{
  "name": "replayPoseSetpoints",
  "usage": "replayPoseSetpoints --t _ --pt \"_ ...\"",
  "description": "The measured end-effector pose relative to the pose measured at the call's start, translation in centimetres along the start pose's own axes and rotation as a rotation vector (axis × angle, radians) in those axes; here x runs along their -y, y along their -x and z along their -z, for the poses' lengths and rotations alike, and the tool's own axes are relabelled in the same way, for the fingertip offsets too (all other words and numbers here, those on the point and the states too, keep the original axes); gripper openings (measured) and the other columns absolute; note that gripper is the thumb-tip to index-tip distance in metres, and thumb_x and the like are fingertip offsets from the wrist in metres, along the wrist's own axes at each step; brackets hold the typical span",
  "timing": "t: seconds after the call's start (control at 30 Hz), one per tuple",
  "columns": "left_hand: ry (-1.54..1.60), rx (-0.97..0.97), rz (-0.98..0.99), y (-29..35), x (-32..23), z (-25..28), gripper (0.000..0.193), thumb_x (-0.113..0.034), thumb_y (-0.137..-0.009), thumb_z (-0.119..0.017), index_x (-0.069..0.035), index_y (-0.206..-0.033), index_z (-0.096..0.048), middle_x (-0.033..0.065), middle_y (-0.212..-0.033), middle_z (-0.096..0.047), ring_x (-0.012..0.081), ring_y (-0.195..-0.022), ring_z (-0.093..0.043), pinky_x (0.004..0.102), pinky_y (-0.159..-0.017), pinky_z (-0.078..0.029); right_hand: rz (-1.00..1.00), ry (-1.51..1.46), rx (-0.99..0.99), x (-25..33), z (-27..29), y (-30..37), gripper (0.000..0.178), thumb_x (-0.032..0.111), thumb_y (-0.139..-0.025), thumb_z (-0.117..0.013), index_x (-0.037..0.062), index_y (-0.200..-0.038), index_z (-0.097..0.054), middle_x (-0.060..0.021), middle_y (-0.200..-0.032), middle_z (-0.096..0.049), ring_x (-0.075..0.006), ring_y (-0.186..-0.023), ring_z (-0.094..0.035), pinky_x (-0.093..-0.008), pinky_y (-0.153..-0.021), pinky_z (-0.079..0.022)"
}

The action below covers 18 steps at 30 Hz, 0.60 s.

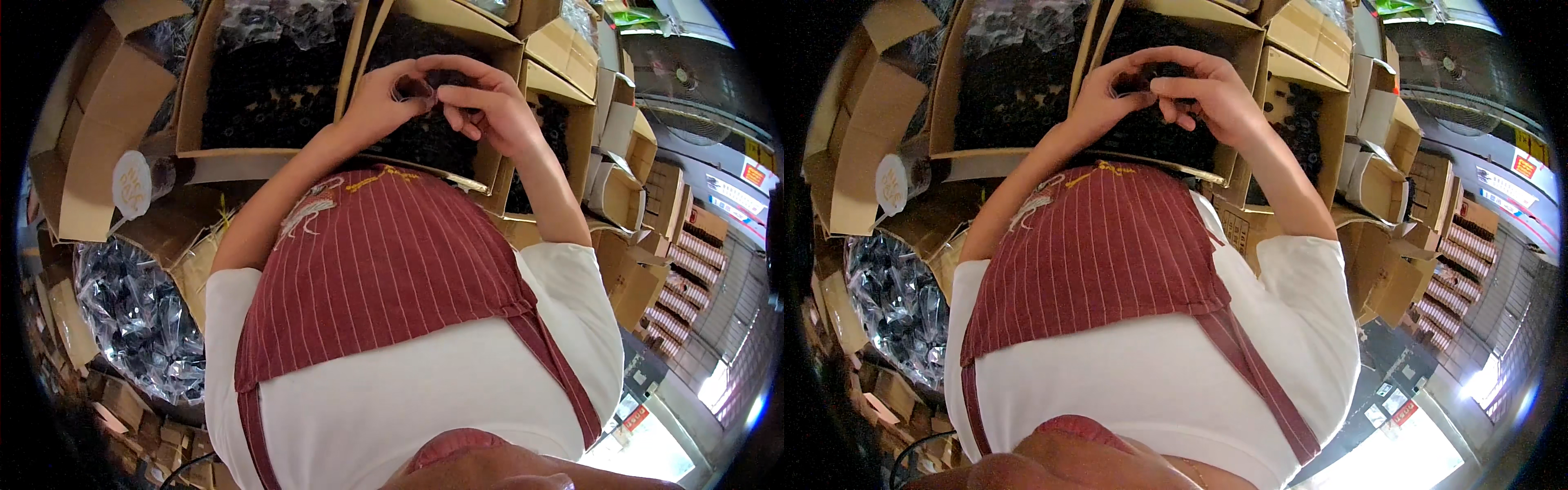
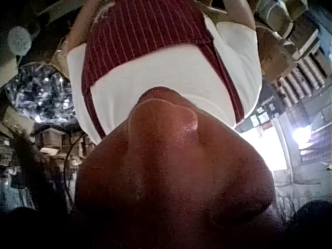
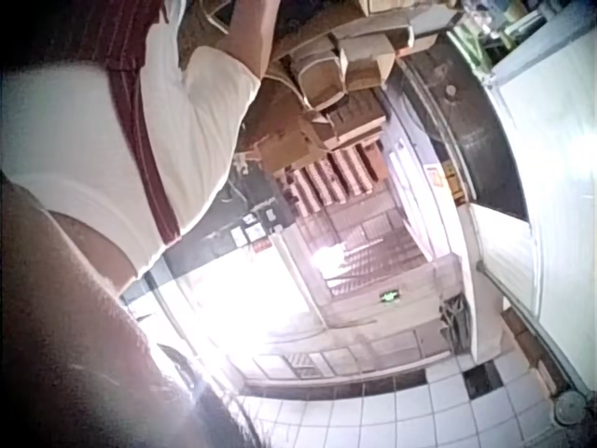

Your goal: Picking small black furniture components from boxes and placing them into small plastic bags.

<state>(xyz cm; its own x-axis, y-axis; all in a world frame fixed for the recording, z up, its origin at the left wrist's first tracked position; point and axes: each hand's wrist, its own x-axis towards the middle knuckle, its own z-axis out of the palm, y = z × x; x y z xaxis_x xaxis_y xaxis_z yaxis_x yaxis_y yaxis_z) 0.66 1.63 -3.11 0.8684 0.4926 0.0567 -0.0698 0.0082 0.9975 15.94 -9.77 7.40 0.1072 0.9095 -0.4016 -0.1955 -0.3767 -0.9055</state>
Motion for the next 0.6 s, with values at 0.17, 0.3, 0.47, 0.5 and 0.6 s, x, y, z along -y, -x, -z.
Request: replayPoseSetpoints --t 0.17,0.3,0.47,0.5,0.6 --pt "-0.04 0.024 -0.085 -0.1 0.3 0.1 0.035 -0.011 -0.086 -0.075 -0.003 -0.118 -0.063 0.0063 -0.109 -0.066 0.0182 -0.107 -0.062 0.0348 -0.097 -0.048 0.1 0.048 -0.003 0.0 -1.1 0.2 0.04 0.006 -0.095 -0.063 0.0067 -0.135 -0.061 -0.005 -0.076 -0.064 -0.0075 -0.057 -0.057 -0.0215 -0.042 -0.039" --pt "-0.049 -0.002 -0.069 0.0 0.3 0.2 0.034 -0.012 -0.088 -0.074 -0.003 -0.119 -0.064 0.0059 -0.109 -0.066 0.0182 -0.108 -0.062 0.0362 -0.099 -0.048 0.111 0.086 0.091 0.7 -1.0 0.6 0.041 0.015 -0.102 -0.054 0.0092 -0.143 -0.053 -0.0011 -0.06 -0.056 -0.0064 -0.048 -0.051 -0.0213 -0.039 -0.031" --pt "-0.023 0.043 -0.113 -0.2 1.1 0.4 0.036 -0.012 -0.088 -0.073 -0.003 -0.121 -0.064 0.0074 -0.112 -0.065 0.0184 -0.109 -0.061 0.0368 -0.099 -0.047 0.152 0.113 0.057 0.8 -1.4 0.1 0.042 0.032 -0.107 -0.045 0.0085 -0.141 -0.052 0.0007 -0.055 -0.051 -0.0063 -0.042 -0.044 -0.0221 -0.037 -0.025" --pt "-0.049 0.041 -0.139 -0.1 0.9 0.4 0.036 -0.012 -0.088 -0.073 -0.003 -0.121 -0.064 0.008 -0.113 -0.065 0.0188 -0.11 -0.061 0.037 -0.099 -0.047 0.194 0.126 0.027 0.5 -1.4 -0.2 0.044 0.036 -0.108 -0.043 0.0077 -0.139 -0.053 0.001 -0.055 -0.05 -0.0063 -0.041 -0.043 -0.0222 -0.038 -0.024" --pt "-0.103 -0.02 -0.128 0.2 -0.6 0.0 0.034 -0.014 -0.088 -0.074 -0.003 -0.119 -0.065 0.0081 -0.113 -0.065 0.0193 -0.109 -0.061 0.0375 -0.099 -0.046 0.199 0.18 -0.019 0.4 -2.0 -0.5 0.046 0.04 -0.108 -0.042 0.0067 -0.137 -0.056 0.0019 -0.055 -0.049 -0.0054 -0.041 -0.041 -0.0214 -0.038 -0.025"
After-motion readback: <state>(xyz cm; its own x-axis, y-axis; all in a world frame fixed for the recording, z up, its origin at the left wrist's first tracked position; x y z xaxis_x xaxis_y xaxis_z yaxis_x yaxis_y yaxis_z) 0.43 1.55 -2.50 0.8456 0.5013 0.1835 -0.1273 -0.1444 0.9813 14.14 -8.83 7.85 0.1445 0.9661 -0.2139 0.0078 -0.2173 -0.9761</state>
